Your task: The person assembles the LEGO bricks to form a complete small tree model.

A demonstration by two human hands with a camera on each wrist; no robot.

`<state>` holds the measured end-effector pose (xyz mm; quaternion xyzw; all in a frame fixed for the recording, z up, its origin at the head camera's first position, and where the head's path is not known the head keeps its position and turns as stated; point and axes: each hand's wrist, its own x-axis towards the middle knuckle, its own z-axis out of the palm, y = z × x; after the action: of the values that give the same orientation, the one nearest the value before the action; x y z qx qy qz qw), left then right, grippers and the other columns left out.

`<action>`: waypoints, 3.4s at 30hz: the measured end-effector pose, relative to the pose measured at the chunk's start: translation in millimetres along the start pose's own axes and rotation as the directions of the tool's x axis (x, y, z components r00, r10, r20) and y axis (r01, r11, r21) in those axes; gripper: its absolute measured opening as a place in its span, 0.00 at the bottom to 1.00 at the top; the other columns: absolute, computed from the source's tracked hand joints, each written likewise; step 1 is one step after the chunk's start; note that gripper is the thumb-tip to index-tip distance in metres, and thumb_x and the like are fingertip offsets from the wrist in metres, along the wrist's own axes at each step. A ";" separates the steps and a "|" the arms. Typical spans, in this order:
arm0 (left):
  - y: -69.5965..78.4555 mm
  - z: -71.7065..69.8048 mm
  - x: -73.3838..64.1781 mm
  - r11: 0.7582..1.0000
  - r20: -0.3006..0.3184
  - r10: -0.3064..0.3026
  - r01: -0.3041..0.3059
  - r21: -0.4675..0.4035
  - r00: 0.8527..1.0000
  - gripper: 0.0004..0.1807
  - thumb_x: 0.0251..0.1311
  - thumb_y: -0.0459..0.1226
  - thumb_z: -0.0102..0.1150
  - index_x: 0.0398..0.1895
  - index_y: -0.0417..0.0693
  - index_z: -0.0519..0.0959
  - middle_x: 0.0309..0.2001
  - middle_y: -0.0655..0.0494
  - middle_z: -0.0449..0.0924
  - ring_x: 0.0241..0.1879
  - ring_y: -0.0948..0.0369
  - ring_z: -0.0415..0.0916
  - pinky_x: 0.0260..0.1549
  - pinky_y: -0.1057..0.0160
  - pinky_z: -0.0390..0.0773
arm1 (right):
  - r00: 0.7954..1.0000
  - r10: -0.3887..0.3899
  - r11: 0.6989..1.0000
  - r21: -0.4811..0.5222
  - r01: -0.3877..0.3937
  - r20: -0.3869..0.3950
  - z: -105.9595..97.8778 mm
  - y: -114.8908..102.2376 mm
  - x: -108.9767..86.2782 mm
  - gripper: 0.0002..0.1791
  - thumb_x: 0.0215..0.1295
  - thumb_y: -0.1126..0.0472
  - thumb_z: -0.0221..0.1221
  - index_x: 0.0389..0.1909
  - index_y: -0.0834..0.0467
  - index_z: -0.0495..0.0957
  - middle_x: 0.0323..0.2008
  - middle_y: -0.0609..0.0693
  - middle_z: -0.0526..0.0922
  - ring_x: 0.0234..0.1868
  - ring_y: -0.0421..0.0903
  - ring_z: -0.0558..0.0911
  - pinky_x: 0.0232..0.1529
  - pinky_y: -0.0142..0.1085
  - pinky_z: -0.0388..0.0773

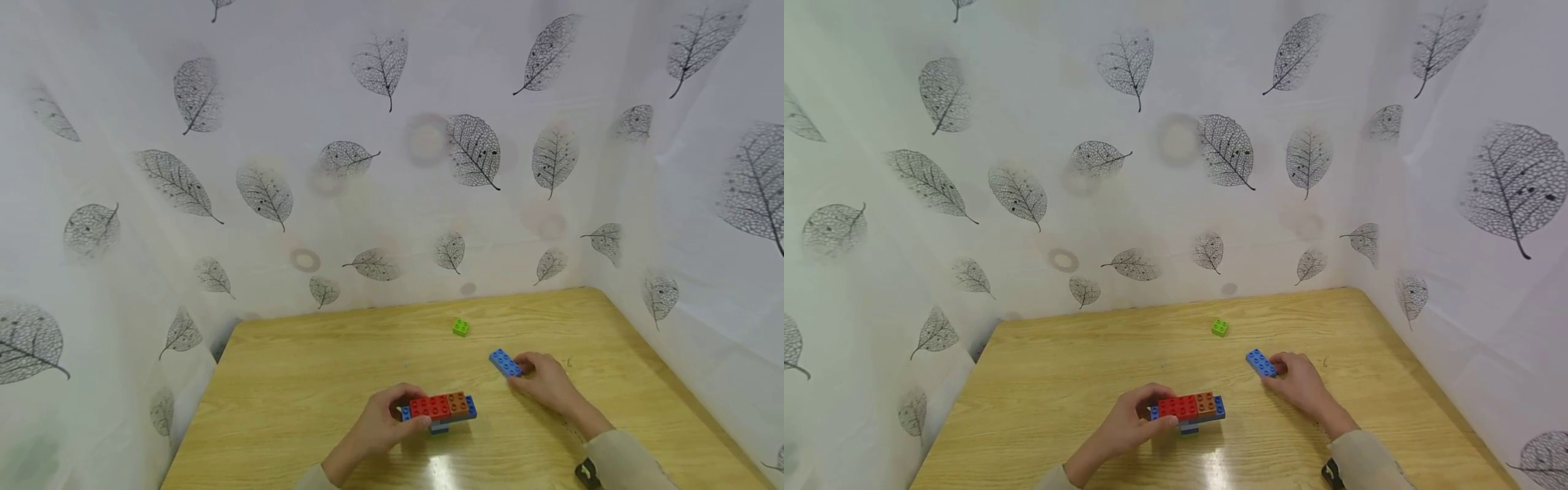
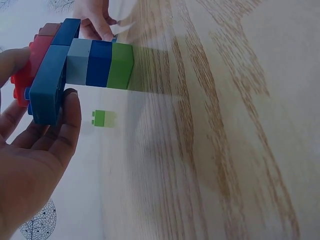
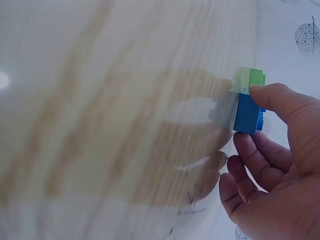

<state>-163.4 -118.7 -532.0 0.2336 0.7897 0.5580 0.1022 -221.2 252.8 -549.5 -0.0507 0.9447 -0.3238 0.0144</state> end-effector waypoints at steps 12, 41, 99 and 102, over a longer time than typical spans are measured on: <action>1.4 -0.6 -0.3 1.000 0.006 -0.001 0.001 0.005 1.000 0.19 0.67 0.46 0.70 0.58 0.52 0.83 0.52 0.53 0.86 0.41 0.71 0.79 0.37 0.68 0.82 | 0.998 -0.052 0.999 -0.008 0.052 -0.019 -0.8 -2.0 -2.5 0.26 0.61 0.57 0.73 0.55 0.68 0.82 0.45 0.56 0.87 0.45 0.50 0.81 0.47 0.49 0.80; 1.7 0.2 -0.8 0.999 0.013 -0.033 0.033 0.005 0.999 0.18 0.68 0.46 0.70 0.58 0.53 0.83 0.52 0.54 0.86 0.42 0.70 0.79 0.37 0.70 0.81 | 0.952 -0.303 0.950 0.070 0.304 -0.032 -23.3 -73.2 -19.2 0.19 0.61 0.61 0.71 0.55 0.54 0.85 0.47 0.41 0.84 0.49 0.43 0.80 0.44 0.38 0.78; 2.4 -0.7 -1.6 0.999 0.024 0.024 -0.024 -0.036 0.999 0.21 0.66 0.40 0.72 0.59 0.45 0.82 0.51 0.44 0.86 0.40 0.70 0.81 0.38 0.68 0.83 | 0.795 -0.577 0.812 0.233 0.535 0.187 -1.2 -121.6 -40.5 0.18 0.66 0.62 0.68 0.56 0.46 0.83 0.51 0.41 0.83 0.50 0.41 0.80 0.48 0.32 0.79; 3.2 -0.9 -1.5 0.998 0.028 0.024 -0.022 -0.051 0.999 0.20 0.66 0.40 0.72 0.59 0.45 0.82 0.51 0.43 0.86 0.40 0.70 0.81 0.38 0.69 0.83 | 0.790 -0.584 0.808 0.226 0.545 0.183 -0.6 -122.1 -39.9 0.19 0.66 0.62 0.68 0.56 0.47 0.83 0.51 0.42 0.83 0.50 0.42 0.80 0.48 0.33 0.80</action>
<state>-161.7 -119.3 -528.9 0.2479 0.7711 0.5755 0.1129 -171.0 161.5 -474.3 -0.3692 0.8475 -0.3796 0.0367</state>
